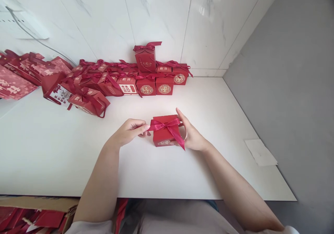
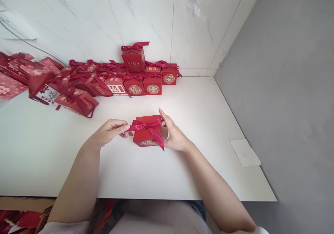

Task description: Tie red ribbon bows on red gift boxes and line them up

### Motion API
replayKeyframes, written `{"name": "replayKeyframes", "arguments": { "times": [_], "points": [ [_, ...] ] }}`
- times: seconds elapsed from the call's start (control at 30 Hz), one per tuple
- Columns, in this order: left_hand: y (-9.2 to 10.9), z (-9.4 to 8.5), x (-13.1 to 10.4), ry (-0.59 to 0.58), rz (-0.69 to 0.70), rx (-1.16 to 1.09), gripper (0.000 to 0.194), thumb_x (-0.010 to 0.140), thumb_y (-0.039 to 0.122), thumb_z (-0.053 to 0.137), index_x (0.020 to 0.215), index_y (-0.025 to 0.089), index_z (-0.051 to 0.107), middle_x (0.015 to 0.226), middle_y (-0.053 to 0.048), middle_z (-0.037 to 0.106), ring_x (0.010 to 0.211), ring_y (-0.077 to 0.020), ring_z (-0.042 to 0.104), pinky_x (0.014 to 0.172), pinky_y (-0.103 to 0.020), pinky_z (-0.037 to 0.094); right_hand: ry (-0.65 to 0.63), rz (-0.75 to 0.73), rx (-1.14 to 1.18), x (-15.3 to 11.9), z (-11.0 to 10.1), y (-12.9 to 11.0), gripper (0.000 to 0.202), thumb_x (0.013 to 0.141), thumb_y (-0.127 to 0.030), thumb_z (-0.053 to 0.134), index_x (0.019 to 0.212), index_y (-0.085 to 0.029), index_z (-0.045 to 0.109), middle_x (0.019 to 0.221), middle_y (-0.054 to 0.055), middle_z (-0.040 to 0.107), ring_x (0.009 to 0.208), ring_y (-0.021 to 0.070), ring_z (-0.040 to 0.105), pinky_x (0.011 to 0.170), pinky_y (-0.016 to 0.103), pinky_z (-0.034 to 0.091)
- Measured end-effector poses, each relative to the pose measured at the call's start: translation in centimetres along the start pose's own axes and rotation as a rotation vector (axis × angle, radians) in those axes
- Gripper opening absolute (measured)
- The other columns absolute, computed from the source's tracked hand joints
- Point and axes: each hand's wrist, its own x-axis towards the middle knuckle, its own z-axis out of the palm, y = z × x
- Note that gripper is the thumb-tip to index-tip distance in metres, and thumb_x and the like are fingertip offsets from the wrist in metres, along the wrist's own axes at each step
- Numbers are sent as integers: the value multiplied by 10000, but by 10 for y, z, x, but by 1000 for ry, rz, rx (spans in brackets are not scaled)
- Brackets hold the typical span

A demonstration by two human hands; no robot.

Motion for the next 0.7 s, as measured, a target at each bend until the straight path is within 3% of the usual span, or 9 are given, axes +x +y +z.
{"name": "replayKeyframes", "arguments": {
  "times": [0.1,0.2,0.5,0.7],
  "points": [
    [2,0,-3,22,-35,-25,393,894,457,564,658,156,653,604,-20,642,586,-132,624,589,-237,487,136,-5,-121,1,9,1,1206,661,-494,827,1551,-323,32,1362,129,429,1275,321,439,1070,514,399],
    [5,3,-5,-77,-97,-77,373,894,461,560,724,161,702,629,-46,687,614,-168,671,603,-261,499,207,35,-167,2,15,5,1206,669,-525,811,1551,-320,15,1357,137,426,1270,331,442,1041,511,430],
    [5,13,2,-399,-182,1,377,851,516,590,866,179,758,837,-90,755,754,-205,712,684,-292,525,226,77,-172,2,15,4,1151,698,-532,785,1548,-322,37,1362,131,433,1255,314,471,1010,494,466],
    [-8,13,10,-441,-234,57,370,805,530,646,893,192,766,922,-92,758,849,-215,719,768,-306,545,231,74,-158,2,16,2,1134,710,-528,778,1546,-330,38,1372,127,428,1267,312,461,1001,500,484]
  ]
}}
